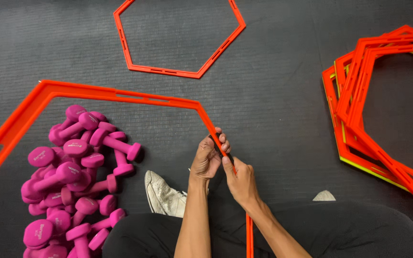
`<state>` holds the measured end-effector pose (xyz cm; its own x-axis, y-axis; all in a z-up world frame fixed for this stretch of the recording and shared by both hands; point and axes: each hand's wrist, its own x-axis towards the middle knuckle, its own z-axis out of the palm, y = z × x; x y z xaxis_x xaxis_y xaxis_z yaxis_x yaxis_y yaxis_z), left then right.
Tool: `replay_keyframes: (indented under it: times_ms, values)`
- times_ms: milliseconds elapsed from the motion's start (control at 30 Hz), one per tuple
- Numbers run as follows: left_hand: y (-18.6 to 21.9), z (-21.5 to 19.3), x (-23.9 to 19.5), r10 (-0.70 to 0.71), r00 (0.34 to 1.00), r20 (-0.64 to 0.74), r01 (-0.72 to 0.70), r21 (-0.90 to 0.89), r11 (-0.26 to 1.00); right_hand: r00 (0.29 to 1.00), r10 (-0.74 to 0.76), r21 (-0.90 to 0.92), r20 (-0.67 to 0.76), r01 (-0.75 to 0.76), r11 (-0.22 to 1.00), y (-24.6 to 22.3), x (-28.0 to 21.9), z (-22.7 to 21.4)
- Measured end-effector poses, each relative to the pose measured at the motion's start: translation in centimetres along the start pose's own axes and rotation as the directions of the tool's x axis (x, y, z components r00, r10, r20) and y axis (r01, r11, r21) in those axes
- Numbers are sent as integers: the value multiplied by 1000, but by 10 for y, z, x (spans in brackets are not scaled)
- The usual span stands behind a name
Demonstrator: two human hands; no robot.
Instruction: The person sits on the gym floor and assembles orange hexagon-shaped frames using small black connectors. They pick up frame pieces, align the ends, and insert the connectors to join them into complete hexagons, stacking the finished units on the floor.
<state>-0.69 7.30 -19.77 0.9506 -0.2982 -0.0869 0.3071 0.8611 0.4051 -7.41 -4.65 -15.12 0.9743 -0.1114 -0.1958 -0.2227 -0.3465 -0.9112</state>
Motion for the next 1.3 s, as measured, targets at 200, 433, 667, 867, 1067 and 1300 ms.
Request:
replay_keyframes:
  times_ms: [200,433,667,867,1067,1300]
  values:
    - [4,16,-3,5,997,-77,-6,-21,1000,997,55,-117,51,-49,992,-32,-2,-15]
    - [24,73,-7,19,995,-94,-1,195,981,996,-87,-190,-3,84,978,-36,10,-17]
    - [21,60,-3,8,994,-105,15,215,976,995,-23,-58,96,29,998,-79,9,-37]
    - [16,49,0,10,995,-103,18,269,963,985,47,-16,165,-46,999,-11,31,-21]
    - [23,73,-4,5,993,-114,30,300,954,981,104,16,162,-108,994,-77,28,-41]
    - [-9,18,13,-79,989,-121,99,162,982,963,119,294,241,-190,937,-25,44,-25]
